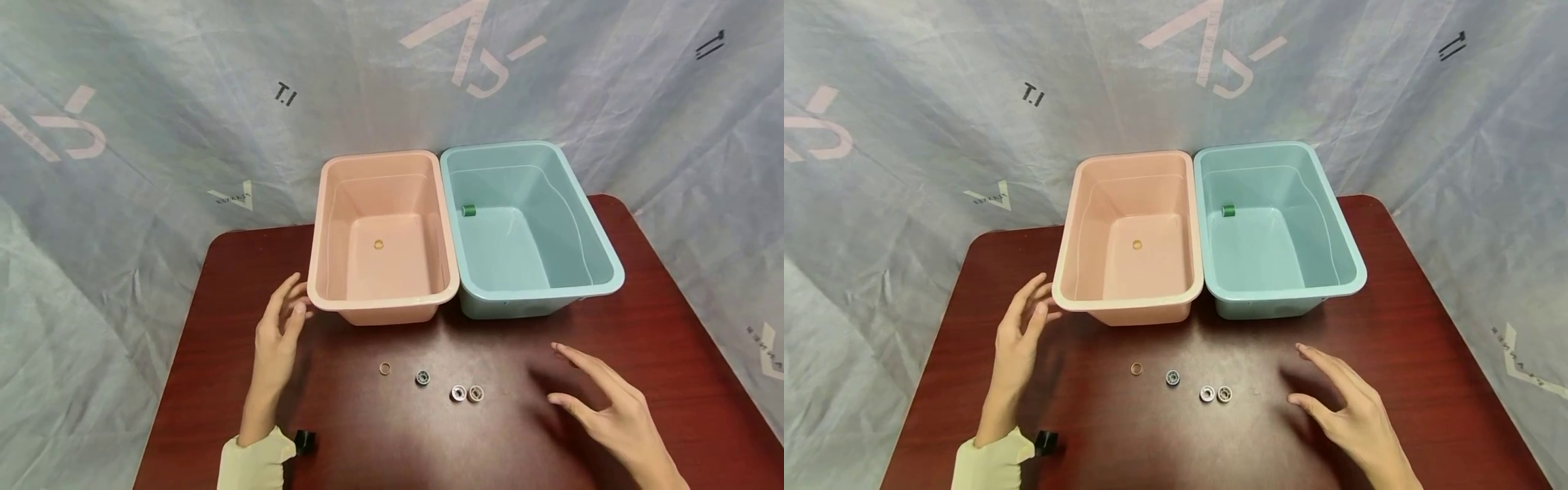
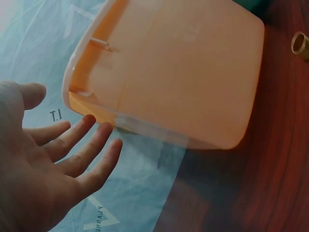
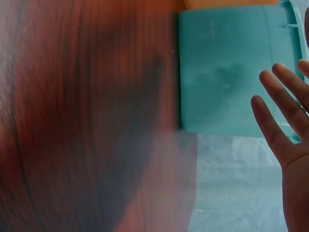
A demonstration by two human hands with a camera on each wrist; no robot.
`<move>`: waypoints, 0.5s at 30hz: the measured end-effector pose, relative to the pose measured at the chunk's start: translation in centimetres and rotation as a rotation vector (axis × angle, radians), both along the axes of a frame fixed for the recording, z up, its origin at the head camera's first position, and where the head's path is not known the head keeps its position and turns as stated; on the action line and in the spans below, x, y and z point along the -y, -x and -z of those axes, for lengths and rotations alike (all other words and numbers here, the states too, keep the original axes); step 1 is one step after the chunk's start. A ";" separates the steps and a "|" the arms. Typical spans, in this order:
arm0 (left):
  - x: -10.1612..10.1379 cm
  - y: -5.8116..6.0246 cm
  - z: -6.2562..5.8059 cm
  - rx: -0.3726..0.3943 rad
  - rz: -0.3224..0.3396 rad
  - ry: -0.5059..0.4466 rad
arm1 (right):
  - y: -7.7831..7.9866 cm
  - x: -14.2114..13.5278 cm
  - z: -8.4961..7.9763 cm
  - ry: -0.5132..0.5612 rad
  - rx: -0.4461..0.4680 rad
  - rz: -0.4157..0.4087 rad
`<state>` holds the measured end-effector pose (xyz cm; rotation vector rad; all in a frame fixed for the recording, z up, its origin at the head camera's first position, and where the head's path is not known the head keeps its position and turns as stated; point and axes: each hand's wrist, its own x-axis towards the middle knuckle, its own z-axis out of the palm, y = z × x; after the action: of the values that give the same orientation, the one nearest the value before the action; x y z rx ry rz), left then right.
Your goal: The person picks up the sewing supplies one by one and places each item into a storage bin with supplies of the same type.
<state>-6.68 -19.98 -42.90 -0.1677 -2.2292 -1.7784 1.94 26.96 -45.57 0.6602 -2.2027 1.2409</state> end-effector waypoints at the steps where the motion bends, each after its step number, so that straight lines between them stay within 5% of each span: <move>1: -0.1 0.0 -0.1 0.005 0.002 -0.023 | 0.0 0.0 0.2 0.004 -0.006 -0.006; 9: -0.6 0.1 -0.8 0.071 0.016 -0.136 | 0.7 1.1 1.7 0.028 -0.033 -0.101; 15: -0.6 0.1 -1.3 0.205 0.042 -0.335 | 1.3 2.4 2.3 0.027 -0.038 -0.157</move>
<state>-6.80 -19.37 -41.63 0.0404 -2.0253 -2.2492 0.66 24.54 -47.84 0.8526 -2.1334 1.3220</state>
